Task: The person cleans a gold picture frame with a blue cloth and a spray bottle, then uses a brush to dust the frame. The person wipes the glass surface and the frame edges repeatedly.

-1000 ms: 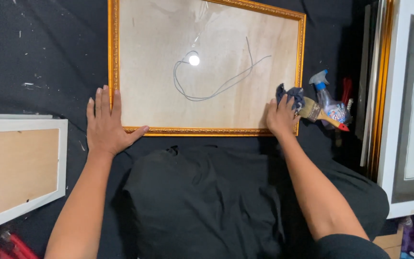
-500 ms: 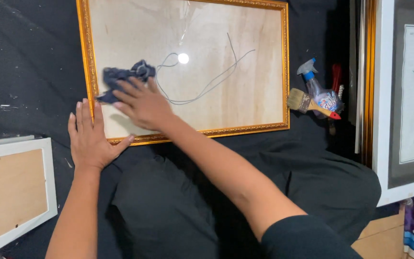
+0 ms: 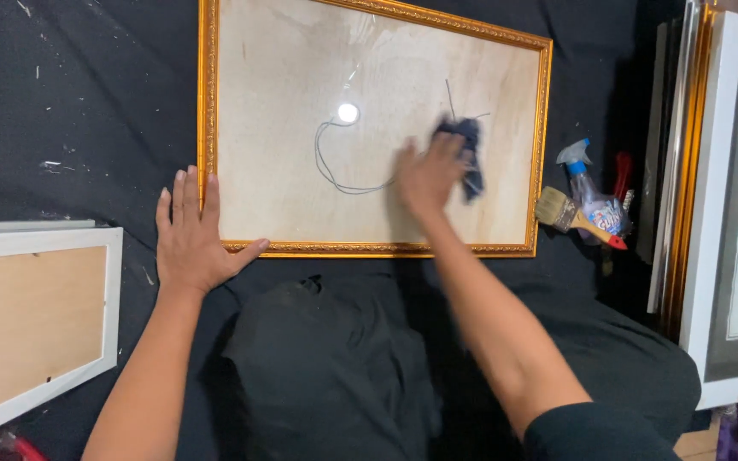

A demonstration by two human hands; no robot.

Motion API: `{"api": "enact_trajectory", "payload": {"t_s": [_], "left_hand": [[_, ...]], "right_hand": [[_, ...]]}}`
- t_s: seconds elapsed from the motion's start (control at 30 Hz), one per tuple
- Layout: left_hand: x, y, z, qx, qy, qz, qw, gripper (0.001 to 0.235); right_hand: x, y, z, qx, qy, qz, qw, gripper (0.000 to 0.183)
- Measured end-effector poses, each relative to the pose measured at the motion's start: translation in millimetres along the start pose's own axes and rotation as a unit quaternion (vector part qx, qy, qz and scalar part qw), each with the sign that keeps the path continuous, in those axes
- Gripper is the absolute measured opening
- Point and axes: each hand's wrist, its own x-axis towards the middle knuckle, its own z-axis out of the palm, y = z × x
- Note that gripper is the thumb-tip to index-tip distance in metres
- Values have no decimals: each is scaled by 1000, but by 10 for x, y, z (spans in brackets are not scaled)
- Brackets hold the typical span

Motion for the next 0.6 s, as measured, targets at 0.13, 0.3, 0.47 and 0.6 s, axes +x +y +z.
{"api": "enact_trajectory", "payload": {"t_s": [0.13,0.3,0.47,0.6], "left_hand": [[-25,-18,65,10,6,9,1000,118],[-19,-25,92,33,10,2,999,115],[-9,-14,57,16,-6,-4,1000,119],[12,3,25,10,-9,-8,1000,119]], "right_hand": [[-707,-1804,-323,188,-28,-157,969,74],[-732,-2344,-142,197,-237,-371,876,76],[-72,-545,-446,100,-191,-353,911,53],[291,957,-678,5,-121,-194,973,50]]}}
